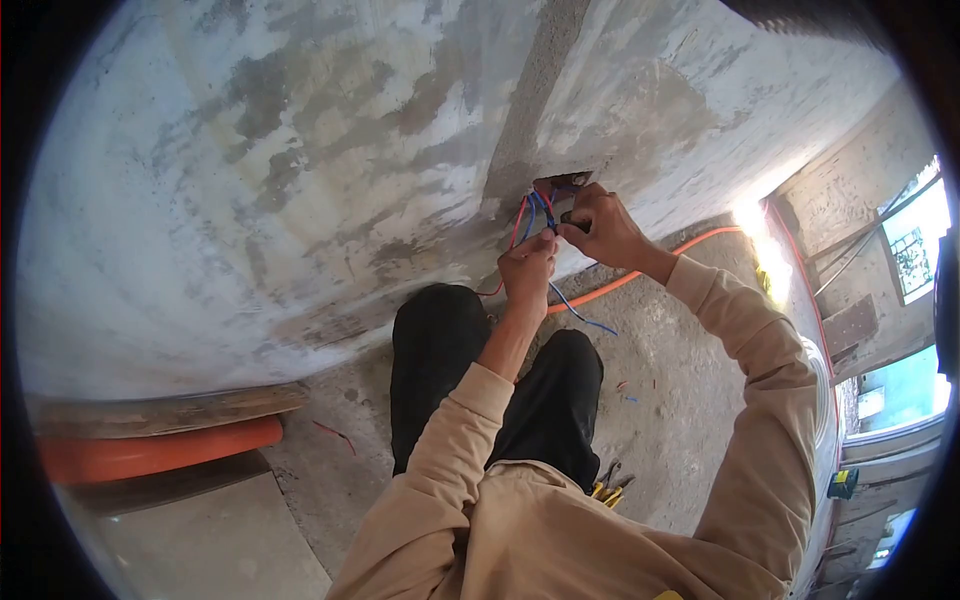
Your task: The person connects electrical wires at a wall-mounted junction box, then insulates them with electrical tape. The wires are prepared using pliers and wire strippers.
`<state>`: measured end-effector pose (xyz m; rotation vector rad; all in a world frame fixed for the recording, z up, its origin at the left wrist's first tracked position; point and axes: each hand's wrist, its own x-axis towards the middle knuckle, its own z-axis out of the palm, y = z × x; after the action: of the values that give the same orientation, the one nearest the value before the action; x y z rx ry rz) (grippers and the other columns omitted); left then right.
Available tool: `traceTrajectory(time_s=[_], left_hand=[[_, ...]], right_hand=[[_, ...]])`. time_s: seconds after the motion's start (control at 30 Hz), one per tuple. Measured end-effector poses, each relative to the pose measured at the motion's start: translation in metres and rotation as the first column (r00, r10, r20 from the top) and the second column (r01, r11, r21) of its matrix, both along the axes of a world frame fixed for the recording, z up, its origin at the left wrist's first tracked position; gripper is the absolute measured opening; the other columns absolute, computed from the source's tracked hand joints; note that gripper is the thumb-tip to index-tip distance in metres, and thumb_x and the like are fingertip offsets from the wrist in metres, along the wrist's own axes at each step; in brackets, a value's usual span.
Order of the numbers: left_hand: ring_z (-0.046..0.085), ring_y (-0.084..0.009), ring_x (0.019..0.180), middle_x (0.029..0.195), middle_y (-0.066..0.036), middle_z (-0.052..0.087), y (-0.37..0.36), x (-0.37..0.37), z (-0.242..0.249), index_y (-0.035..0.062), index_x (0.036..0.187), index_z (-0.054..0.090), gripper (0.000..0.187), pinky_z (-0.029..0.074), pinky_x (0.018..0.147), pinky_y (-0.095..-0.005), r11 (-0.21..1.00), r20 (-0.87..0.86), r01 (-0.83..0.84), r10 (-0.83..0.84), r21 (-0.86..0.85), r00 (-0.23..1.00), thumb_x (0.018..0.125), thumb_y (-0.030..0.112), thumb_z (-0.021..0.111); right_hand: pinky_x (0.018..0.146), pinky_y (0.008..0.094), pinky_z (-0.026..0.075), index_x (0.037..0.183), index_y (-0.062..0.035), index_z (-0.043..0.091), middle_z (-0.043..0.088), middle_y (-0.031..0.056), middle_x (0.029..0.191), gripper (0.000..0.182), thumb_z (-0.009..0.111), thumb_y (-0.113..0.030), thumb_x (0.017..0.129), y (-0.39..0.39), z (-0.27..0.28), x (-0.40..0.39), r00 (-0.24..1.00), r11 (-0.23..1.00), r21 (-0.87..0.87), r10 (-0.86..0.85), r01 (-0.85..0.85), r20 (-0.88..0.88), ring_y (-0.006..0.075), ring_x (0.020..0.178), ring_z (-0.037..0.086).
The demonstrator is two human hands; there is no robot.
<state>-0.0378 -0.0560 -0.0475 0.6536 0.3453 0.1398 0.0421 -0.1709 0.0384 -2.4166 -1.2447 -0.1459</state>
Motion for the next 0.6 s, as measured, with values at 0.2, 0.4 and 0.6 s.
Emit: traceTrajectory(time_s=[0.2,0.4,0.6], left_hand=[[0.046,-0.0095,0.065,0.094,-0.009,0.056,0.009,0.002,-0.017,-0.0027,0.111,0.057,0.019,0.036,0.057,-0.0243,0.972,0.115,0.178,-0.162,-0.154,0.980,0.098,0.010,0.054],[0.048,-0.0112,0.067,0.092,-0.006,0.054,0.014,0.000,-0.016,0.0035,0.096,0.053,0.005,0.039,0.060,-0.0255,0.928,0.189,0.307,-0.270,-0.211,0.944,0.098,0.008,0.052],[0.051,-0.0120,0.071,0.093,-0.005,0.056,0.011,0.005,-0.026,0.0026,0.099,0.055,0.008,0.041,0.062,-0.0270,0.833,0.269,0.386,-0.296,-0.397,0.916,0.097,0.011,0.056]], right_hand=[[0.088,0.0525,0.043,0.081,-0.0029,0.072,0.067,0.0151,0.086,0.021,0.070,-0.023,0.076,0.004,-0.001,0.006,0.971,0.975,-0.166,-0.172,0.144,-0.165,0.0342,0.098,0.059],[0.087,0.0472,0.048,0.092,-0.0077,0.073,0.071,0.0126,0.097,0.022,0.066,-0.023,0.078,0.013,0.003,0.025,0.970,0.941,-0.332,-0.140,0.068,-0.198,0.0337,0.096,0.065],[0.075,0.0380,0.054,0.086,-0.0043,0.071,0.071,0.0109,0.082,0.016,0.069,-0.013,0.072,0.019,0.028,0.016,0.856,0.965,-0.247,-0.202,0.090,-0.476,0.0318,0.082,0.069]])
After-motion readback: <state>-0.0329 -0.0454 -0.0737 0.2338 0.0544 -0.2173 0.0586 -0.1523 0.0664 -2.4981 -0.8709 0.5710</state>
